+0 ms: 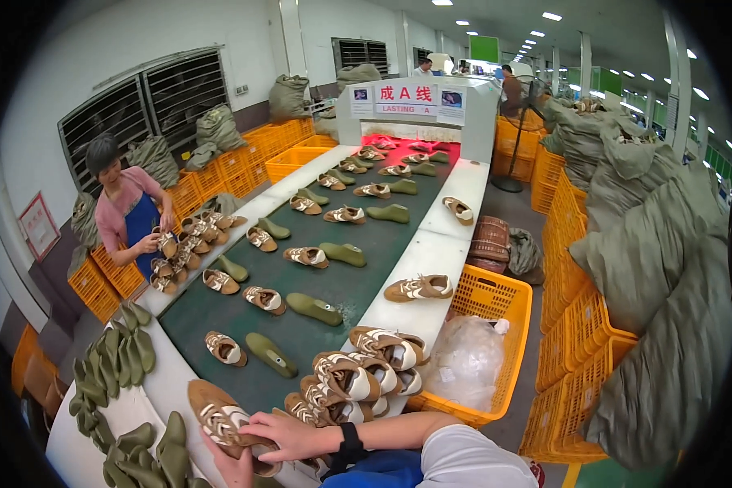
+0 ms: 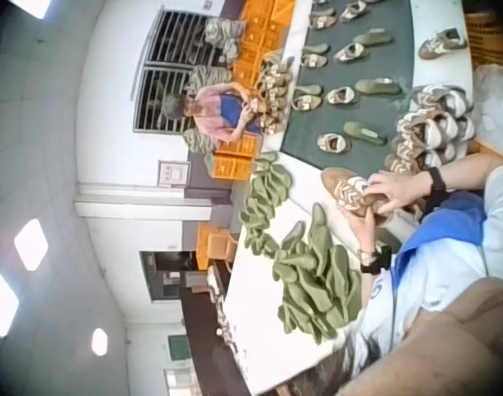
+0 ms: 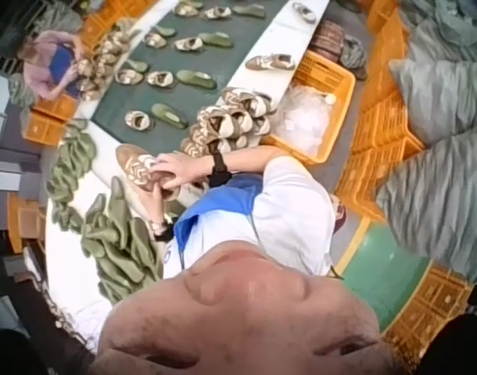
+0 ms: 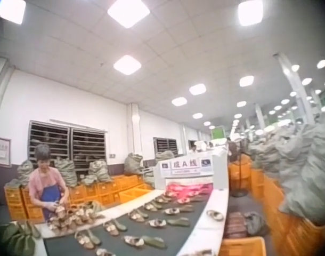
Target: Manually assemble shoe components onto lasts on a production line.
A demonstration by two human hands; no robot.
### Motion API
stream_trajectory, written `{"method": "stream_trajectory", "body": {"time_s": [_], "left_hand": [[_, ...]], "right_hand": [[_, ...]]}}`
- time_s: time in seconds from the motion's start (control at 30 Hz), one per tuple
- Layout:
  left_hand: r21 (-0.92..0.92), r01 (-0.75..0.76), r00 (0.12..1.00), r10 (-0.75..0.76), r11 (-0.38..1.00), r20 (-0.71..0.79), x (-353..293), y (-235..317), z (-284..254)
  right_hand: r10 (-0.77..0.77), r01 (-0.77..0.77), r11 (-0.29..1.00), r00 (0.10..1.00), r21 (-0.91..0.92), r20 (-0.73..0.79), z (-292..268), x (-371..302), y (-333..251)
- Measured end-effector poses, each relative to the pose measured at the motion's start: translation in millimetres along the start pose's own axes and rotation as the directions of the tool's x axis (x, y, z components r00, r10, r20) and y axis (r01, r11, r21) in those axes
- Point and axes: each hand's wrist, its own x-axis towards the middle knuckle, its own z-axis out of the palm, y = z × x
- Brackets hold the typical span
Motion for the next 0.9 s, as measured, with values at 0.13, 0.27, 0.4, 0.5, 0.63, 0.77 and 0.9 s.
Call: {"method": "stream_trajectory", "body": {"time_s": [0.13,0.27,0.4,0.5,0.63,0.77,0.9], "left_hand": [[0.142,0.165,0.943,-0.199,0.976,0.269,0,16,-3],[0.518,0.040,0.845,-0.305,0.855,0.438,-4,13,-7],[0.501,-0.106,0.915,-0.112,0.859,0.387,-15,9,-10],[0.448,-0.279,0.934,0.132,0.849,0.332,-14,15,-12],[0.377,-0.297,0.926,0.170,0.877,0.336,-24,15,-17],[0.343,-0.137,0.928,0.000,0.929,0.373,-38,18,-27],[0.278,-0.208,0.963,0.146,0.938,0.226,-29,19,-15]], "right_hand": [[-0.010,-0.012,0.976,0.995,-0.219,-0.099,6,-3,11],[-0.003,-0.026,0.961,0.995,-0.274,-0.104,15,-3,6],[-0.023,-0.009,0.945,0.996,-0.328,-0.092,18,-3,2],[0.030,-0.041,0.933,0.999,-0.356,-0.037,17,-4,-3],[0.055,-0.063,0.951,0.998,-0.302,-0.035,24,-12,-6],[-0.003,-0.009,0.981,0.998,-0.193,-0.057,29,-18,-12],[-0.076,0.039,0.984,0.974,-0.174,-0.215,26,-15,3]]}}
